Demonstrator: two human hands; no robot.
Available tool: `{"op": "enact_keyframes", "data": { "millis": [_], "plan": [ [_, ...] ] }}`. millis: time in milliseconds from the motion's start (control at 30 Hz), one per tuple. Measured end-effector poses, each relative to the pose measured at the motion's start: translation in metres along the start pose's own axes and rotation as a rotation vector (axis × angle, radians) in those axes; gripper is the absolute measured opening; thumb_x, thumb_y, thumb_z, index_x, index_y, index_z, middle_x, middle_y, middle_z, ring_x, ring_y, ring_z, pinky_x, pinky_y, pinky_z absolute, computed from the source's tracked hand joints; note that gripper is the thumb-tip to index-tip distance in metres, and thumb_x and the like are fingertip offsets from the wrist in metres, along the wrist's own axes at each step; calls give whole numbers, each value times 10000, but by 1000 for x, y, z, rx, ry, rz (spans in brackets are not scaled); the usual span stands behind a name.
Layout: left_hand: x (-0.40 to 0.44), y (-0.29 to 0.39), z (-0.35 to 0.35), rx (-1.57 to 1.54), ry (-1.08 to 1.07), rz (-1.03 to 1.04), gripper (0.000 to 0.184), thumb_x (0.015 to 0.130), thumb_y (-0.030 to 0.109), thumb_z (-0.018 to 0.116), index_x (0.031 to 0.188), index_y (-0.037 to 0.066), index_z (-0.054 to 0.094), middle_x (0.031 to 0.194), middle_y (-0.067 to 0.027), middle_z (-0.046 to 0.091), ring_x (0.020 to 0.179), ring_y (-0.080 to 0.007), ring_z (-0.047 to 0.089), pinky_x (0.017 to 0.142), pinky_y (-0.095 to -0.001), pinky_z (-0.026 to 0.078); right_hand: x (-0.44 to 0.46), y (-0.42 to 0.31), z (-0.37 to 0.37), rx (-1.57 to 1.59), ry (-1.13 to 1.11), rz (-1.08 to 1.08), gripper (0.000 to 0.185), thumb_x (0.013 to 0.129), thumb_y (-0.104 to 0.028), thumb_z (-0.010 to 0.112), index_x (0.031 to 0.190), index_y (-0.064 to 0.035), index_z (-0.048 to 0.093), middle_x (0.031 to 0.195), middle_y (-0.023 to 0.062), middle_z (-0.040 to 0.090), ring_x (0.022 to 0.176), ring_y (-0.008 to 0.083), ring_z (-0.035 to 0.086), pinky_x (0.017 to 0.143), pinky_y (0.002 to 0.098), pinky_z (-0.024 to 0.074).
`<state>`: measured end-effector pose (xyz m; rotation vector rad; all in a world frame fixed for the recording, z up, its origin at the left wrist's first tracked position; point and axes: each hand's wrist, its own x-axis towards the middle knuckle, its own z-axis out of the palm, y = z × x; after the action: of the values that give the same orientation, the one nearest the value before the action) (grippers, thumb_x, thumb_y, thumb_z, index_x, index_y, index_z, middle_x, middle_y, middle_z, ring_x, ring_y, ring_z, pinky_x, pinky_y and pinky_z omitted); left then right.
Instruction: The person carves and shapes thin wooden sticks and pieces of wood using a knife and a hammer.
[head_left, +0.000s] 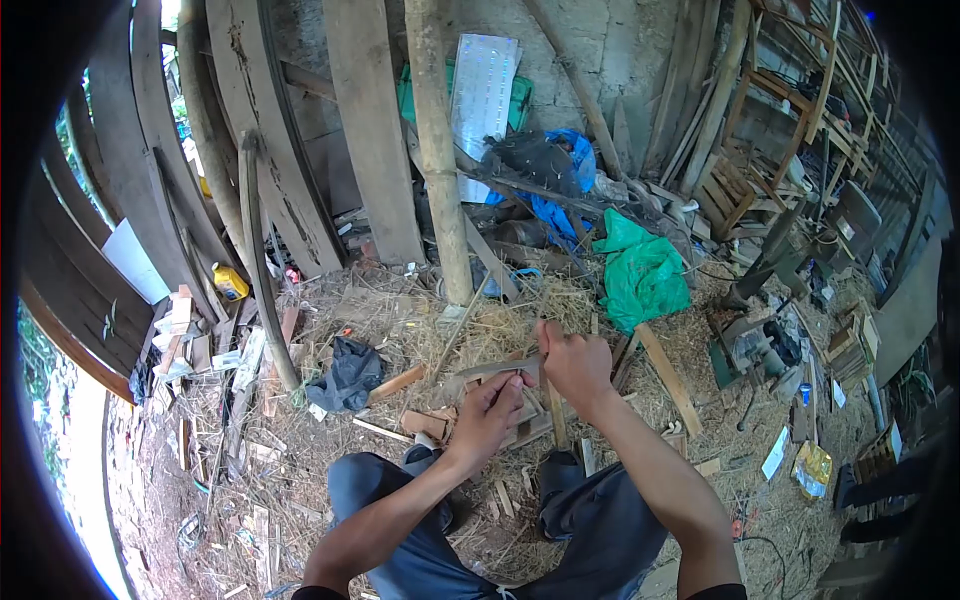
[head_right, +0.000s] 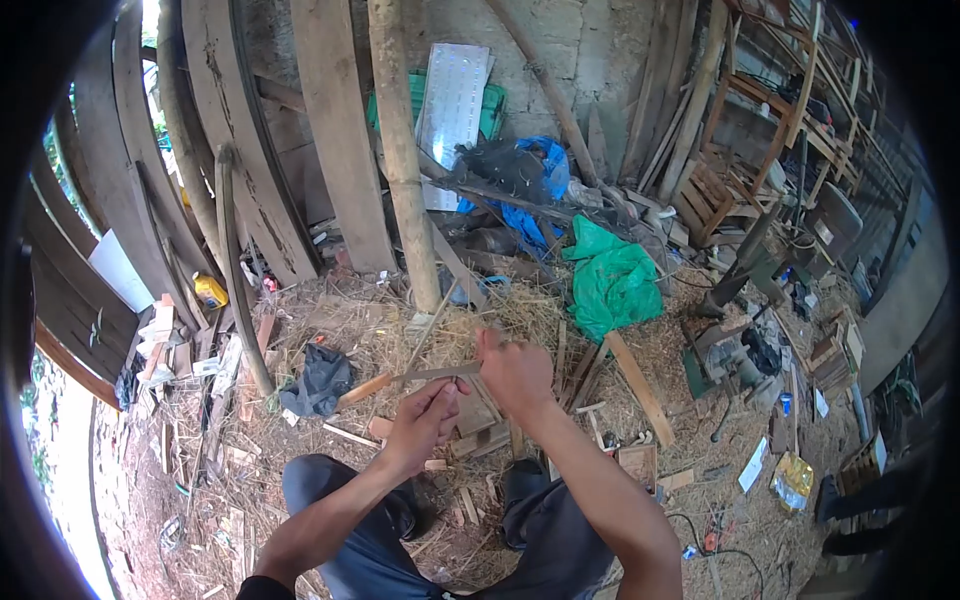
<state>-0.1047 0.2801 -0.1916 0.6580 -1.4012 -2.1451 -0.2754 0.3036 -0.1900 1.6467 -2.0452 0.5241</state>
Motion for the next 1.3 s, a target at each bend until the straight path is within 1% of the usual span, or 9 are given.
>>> {"op": "enact_keyframes", "data": {
  "millis": [133,333,400,433,600,800,1000,1200,1300],
  "plan": [
    [1,4,3,-15,50,-13,215,1005,233,439,1041,57,556,670,78,329,531,-5,270,452,-176,212,5,11,6,-50,95,-59,189,924,-237,510,819,-82,535,479,83,583,453,233,620,412,336,480],
    [-8,28,-4,-47,86,-65,222,1002,239,446,1046,46,546,656,79,328,507,-13,259,434,-182,195,5,64,27,-229,86,56,156,914,-206,510,821,-89,554,521,79,608,465,228,627,428,336,490],
    [-14,29,1,25,48,-90,227,1001,244,451,1049,46,551,661,76,341,507,-16,263,436,-185,199,1,82,34,-339,-13,351,198,890,-227,547,758,-83,579,567,85,631,489,259,632,463,343,499],
    [-18,26,9,34,19,-41,231,1000,248,454,1049,45,553,662,74,343,509,-19,269,439,-190,203,-2,80,32,-334,-2,353,198,890,-227,547,758,-83,579,567,85,631,489,259,632,463,343,499],
    [-2,18,-13,-61,23,21,221,1004,244,435,1059,57,539,665,67,311,514,-25,255,445,-200,197,2,56,-2,375,-91,387,224,815,-218,651,724,-23,589,596,169,603,554,342,614,491,398,459],
    [-4,22,-7,-116,-16,19,203,1004,239,433,1038,62,526,681,63,321,488,-25,230,431,-199,177,8,16,-44,559,-103,182,192,778,-193,667,718,-19,612,615,172,598,574,347,614,516,434,454],
    [-2,10,-1,-66,-33,22,184,1005,224,436,1015,60,519,672,62,326,487,-22,244,425,-201,191,0,-15,-34,398,-163,-4,193,755,-232,667,688,-52,647,643,168,631,584,331,634,541,424,497],
    [-3,7,9,-80,33,15,189,1007,231,436,997,58,512,660,65,322,496,-13,254,426,-190,202,4,-19,-23,123,-229,230,256,839,-222,534,688,-56,657,620,183,635,570,339,648,533,428,518],
    [0,8,12,-23,38,8,196,1006,241,440,990,59,509,659,69,320,498,-7,251,426,-185,203,7,-10,-16,101,-139,216,284,852,-200,510,649,-63,653,598,177,630,548,336,648,504,426,516]
  ]
}}
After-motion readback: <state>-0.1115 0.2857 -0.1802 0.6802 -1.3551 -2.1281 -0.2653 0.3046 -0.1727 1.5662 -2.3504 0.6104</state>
